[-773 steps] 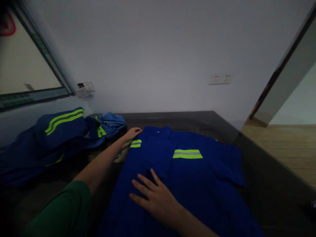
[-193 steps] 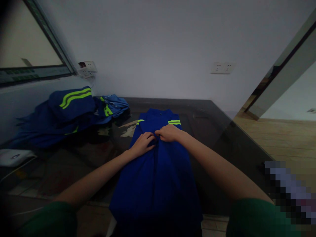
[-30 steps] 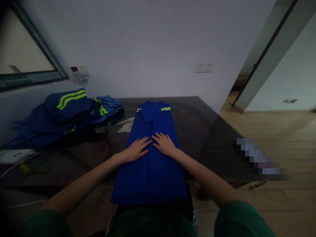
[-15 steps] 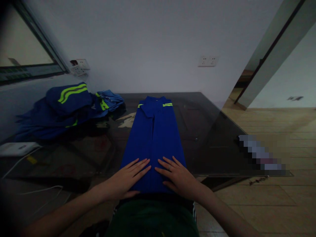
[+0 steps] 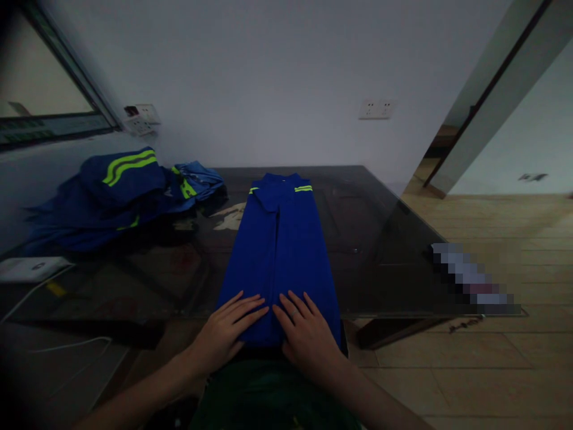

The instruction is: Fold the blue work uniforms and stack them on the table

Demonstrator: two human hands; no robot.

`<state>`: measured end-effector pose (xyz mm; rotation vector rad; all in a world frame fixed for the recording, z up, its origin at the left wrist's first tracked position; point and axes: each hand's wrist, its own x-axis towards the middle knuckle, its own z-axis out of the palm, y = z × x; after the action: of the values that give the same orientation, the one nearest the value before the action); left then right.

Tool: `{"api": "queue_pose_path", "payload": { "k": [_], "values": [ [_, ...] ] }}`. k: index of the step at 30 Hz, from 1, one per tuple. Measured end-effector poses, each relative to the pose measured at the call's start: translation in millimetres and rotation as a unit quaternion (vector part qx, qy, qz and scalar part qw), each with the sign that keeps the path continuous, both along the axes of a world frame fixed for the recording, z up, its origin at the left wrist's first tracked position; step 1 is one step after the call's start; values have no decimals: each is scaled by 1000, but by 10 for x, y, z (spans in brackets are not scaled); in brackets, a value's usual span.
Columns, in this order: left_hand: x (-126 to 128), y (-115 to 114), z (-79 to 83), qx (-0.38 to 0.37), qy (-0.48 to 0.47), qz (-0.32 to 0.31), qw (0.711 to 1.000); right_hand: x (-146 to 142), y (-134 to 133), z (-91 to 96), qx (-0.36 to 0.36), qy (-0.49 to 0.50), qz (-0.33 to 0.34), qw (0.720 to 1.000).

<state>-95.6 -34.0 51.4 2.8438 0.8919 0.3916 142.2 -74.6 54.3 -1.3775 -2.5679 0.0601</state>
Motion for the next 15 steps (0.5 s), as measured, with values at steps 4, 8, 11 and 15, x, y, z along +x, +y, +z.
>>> {"api": "queue_pose_path", "payload": {
  "k": [4,8,11,15],
  "values": [
    [23,-46,-18,13,-67,20,997,-81,-14,-84,24,18,-20,999],
    [35,-96,-22,5,-122,26,992,-95,-23,-91,25,19,-21,999],
    [10,-102,23,-21,-174,30,984,-99,-34,-78,22,8,-10,1000],
    [-32,-82,121,-75,-256,55,962,-133,-47,-76,39,24,-17,999]
  ]
}}
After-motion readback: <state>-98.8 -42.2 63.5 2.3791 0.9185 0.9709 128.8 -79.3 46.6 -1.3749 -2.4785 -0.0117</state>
